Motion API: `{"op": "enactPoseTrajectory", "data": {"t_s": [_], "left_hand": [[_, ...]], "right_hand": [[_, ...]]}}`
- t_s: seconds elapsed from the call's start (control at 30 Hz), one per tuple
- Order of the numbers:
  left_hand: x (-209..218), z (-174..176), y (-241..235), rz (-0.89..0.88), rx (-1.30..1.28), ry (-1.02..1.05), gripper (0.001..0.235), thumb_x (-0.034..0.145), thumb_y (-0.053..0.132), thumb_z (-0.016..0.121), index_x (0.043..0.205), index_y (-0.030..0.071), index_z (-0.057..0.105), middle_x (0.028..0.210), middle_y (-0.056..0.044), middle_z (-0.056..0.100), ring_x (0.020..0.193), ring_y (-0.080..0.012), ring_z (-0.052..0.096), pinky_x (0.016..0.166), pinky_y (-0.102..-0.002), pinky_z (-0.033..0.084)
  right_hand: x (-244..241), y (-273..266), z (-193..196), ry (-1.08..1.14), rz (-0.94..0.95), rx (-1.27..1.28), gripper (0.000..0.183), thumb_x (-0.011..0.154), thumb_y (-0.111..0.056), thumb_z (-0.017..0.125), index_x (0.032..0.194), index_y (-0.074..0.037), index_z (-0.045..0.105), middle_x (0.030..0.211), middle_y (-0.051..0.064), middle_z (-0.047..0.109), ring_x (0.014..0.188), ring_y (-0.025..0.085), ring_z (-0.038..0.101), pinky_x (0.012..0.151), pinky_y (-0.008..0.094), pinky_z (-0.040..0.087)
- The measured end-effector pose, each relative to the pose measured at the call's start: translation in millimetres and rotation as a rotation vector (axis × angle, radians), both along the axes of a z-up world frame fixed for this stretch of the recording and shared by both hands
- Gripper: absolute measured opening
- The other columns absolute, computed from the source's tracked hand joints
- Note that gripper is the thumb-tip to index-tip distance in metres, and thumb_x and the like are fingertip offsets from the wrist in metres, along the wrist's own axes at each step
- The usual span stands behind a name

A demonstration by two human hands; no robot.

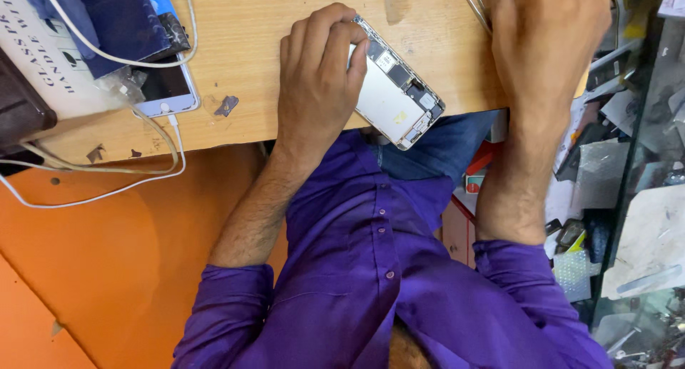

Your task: The person disassembles a smartphone by removing screws and prying open the casing. They then use a screwdriver and tweezers to adjust internal components and reposition the back cover.

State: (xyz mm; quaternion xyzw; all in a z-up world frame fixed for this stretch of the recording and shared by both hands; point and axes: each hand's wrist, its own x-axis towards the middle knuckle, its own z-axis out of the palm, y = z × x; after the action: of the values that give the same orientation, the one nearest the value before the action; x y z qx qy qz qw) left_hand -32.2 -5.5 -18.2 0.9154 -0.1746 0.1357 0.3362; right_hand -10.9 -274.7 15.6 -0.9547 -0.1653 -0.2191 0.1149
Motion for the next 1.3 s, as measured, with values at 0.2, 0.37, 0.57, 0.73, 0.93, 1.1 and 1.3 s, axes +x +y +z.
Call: {"op": "enactPoseTrajectory", "data": {"t_s": [0.2,0.37,0.57,0.73,0.93,1.1,1.3], "left_hand": [[2,2,1,-0.014,-0.026,0.018,0.016,0.105,0.012,0.073,0.115,0.005,0.064,0.13,-0.006,0.058,0.117,-0.0237,0.057,0.102,-0.04,0.046],[2,9,4,-0.019,-0.168,0.049,0.016,0.105,0.011,0.07,0.118,0.004,0.064,0.128,-0.009,0.059,0.119,-0.0263,0.059,0.105,-0.041,0.048],[1,17,9,-0.006,-0.257,0.091,0.017,0.107,0.009,0.068,0.123,0.005,0.066,0.128,-0.008,0.06,0.121,-0.0264,0.06,0.104,-0.039,0.053],[0,19,5,-0.009,-0.183,0.076,0.019,0.102,0.01,0.072,0.12,0.005,0.069,0.128,-0.008,0.059,0.119,-0.0271,0.059,0.103,-0.04,0.05],[3,22,2,-0.003,-0.121,0.054,0.018,0.096,0.011,0.076,0.113,0.005,0.069,0.125,-0.009,0.059,0.117,-0.0281,0.058,0.102,-0.042,0.046],[3,22,0,0.013,-0.101,0.054,0.016,0.097,0.011,0.075,0.11,0.006,0.068,0.124,-0.009,0.059,0.117,-0.0281,0.058,0.102,-0.042,0.046],[5,21,0,0.018,-0.113,0.08,0.014,0.097,0.011,0.075,0.108,0.007,0.067,0.122,-0.007,0.059,0.116,-0.0276,0.058,0.101,-0.042,0.046]], "right_hand": [[-26,21,17,0.046,-0.029,0.007,0.017,0.089,-0.007,0.084,0.097,-0.008,0.069,0.093,0.005,0.067,0.091,0.027,0.063,0.078,0.042,0.044],[-30,20,11,0.119,-0.02,0.391,0.02,0.102,-0.001,0.078,0.11,-0.005,0.06,0.101,0.012,0.075,0.083,0.028,0.069,0.075,0.036,0.05],[-41,15,-6,0.582,0.076,1.682,0.026,0.102,-0.01,0.056,0.124,-0.005,0.042,0.098,0.022,0.073,0.069,0.023,0.071,0.062,0.033,0.06],[-36,18,-31,0.735,-0.161,2.194,0.033,0.093,-0.005,0.053,0.124,0.006,0.051,0.097,0.025,0.069,0.08,0.029,0.073,0.062,0.041,0.059],[-28,45,-41,0.554,0.124,1.465,0.035,0.118,-0.024,0.059,0.12,0.01,0.068,0.106,0.019,0.064,0.081,0.021,0.063,0.075,0.031,0.054],[-15,67,-28,0.638,0.194,1.584,0.021,0.108,-0.006,0.063,0.124,0.005,0.058,0.121,0.02,0.07,0.109,0.022,0.074,0.098,0.035,0.064],[-16,75,-20,0.557,0.173,1.421,0.023,0.105,0.012,0.068,0.117,0.003,0.051,0.117,0.021,0.073,0.111,0.022,0.075,0.099,0.033,0.064]]}}
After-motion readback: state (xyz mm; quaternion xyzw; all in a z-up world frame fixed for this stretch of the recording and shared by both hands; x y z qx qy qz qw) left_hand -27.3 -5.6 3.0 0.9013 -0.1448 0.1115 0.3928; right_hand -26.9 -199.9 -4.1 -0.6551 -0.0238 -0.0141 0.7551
